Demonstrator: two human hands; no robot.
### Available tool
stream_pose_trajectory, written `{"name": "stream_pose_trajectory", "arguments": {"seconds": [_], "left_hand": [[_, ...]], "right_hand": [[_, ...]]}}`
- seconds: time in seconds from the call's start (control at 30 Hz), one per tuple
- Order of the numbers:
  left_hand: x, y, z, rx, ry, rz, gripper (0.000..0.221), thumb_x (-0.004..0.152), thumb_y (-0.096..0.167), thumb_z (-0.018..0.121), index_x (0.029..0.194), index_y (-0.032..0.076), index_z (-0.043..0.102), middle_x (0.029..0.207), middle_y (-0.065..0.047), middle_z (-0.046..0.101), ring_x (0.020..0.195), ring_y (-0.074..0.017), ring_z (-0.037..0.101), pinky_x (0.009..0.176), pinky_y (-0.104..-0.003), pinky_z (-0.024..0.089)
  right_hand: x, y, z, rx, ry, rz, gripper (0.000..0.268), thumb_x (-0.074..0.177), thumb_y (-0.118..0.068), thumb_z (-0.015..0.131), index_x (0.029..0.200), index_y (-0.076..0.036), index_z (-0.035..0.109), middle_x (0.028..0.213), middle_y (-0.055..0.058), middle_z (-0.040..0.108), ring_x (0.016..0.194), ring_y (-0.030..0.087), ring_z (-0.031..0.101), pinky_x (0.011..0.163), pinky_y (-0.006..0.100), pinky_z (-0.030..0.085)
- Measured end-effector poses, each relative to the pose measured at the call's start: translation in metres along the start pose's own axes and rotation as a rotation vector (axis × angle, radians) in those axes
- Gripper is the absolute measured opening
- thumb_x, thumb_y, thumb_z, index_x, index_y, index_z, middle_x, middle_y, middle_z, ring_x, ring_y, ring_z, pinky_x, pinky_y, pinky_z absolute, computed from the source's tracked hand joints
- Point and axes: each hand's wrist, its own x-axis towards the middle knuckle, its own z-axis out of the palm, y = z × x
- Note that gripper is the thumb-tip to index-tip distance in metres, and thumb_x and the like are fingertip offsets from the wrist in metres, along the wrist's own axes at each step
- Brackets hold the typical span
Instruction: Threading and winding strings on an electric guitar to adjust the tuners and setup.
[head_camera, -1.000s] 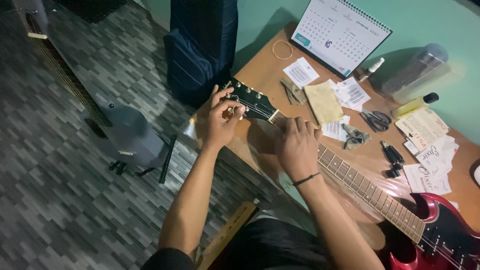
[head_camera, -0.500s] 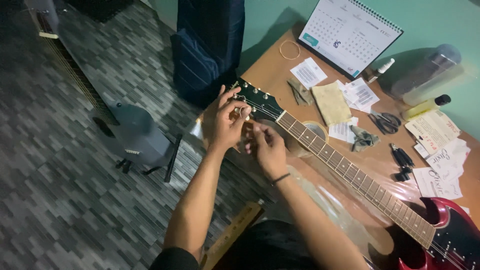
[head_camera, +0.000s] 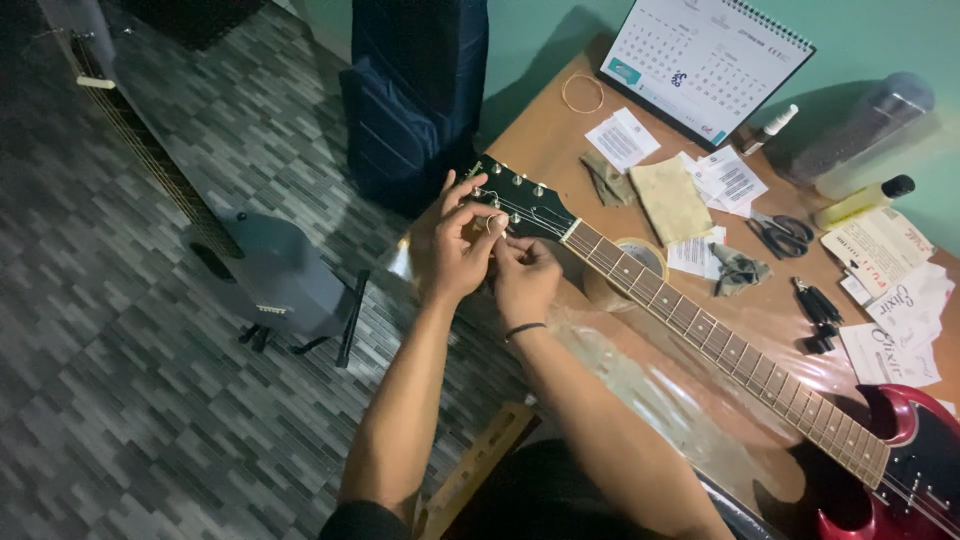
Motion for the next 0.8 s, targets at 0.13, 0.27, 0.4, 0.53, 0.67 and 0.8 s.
{"name": "stream_pose_trajectory", "arguments": {"seconds": [0.13, 0.27, 0.4, 0.53, 0.67, 0.8], "left_hand": [[0.000, -0.004, -0.001, 0.046, 0.007, 0.032, 0.018, 0.094, 0.025, 0.079, 0.091, 0.008, 0.075, 0.137, -0.014, 0.062, 0.151, -0.0375, 0.032, 0.126, -0.053, 0.012], [-0.002, -0.010, 0.002, -0.031, 0.010, -0.011, 0.016, 0.095, 0.023, 0.078, 0.094, 0.007, 0.075, 0.140, -0.011, 0.060, 0.154, -0.0379, 0.024, 0.124, -0.057, 0.017], [0.006, 0.030, -0.001, -0.037, 0.001, -0.018, 0.016, 0.096, 0.022, 0.077, 0.094, 0.006, 0.074, 0.143, -0.010, 0.057, 0.155, -0.0405, 0.018, 0.124, -0.059, 0.014], [0.003, 0.026, -0.002, -0.023, -0.007, -0.030, 0.016, 0.095, 0.022, 0.078, 0.095, 0.007, 0.075, 0.146, -0.011, 0.056, 0.156, -0.0388, 0.015, 0.124, -0.059, 0.012], [0.007, 0.036, -0.002, -0.021, -0.008, -0.034, 0.014, 0.096, 0.022, 0.078, 0.093, 0.009, 0.075, 0.146, -0.009, 0.056, 0.156, -0.0397, 0.016, 0.124, -0.061, 0.012], [0.011, 0.035, -0.003, -0.016, -0.005, 0.009, 0.015, 0.095, 0.022, 0.079, 0.091, 0.008, 0.075, 0.146, -0.011, 0.056, 0.156, -0.0374, 0.020, 0.125, -0.059, 0.010]], "right_hand": [[-0.022, -0.025, 0.006, 0.015, -0.037, -0.017, 0.017, 0.101, -0.018, 0.067, 0.092, -0.005, 0.075, 0.074, 0.009, 0.065, 0.070, 0.016, 0.057, 0.063, 0.031, 0.048], [-0.025, -0.020, 0.016, 0.570, -0.097, 0.349, 0.025, 0.106, -0.016, 0.047, 0.090, -0.007, 0.065, 0.071, -0.002, 0.052, 0.060, 0.010, 0.050, 0.058, 0.022, 0.041], [-0.028, -0.044, 0.010, 0.555, -0.054, 0.484, 0.019, 0.104, -0.017, 0.055, 0.089, -0.007, 0.061, 0.071, 0.001, 0.057, 0.060, 0.015, 0.053, 0.059, 0.029, 0.040], [-0.024, -0.021, 0.014, 0.400, -0.004, 0.266, 0.011, 0.096, -0.015, 0.067, 0.094, -0.009, 0.058, 0.085, 0.005, 0.059, 0.077, 0.015, 0.054, 0.070, 0.028, 0.044], [-0.025, -0.035, 0.009, 0.156, -0.013, 0.203, 0.014, 0.098, -0.019, 0.067, 0.092, -0.008, 0.072, 0.072, 0.000, 0.056, 0.064, 0.012, 0.052, 0.058, 0.025, 0.042], [-0.030, -0.042, 0.014, 0.413, -0.102, 0.355, 0.025, 0.106, -0.017, 0.050, 0.097, -0.006, 0.071, 0.075, 0.001, 0.052, 0.069, 0.015, 0.052, 0.065, 0.027, 0.046]]}}
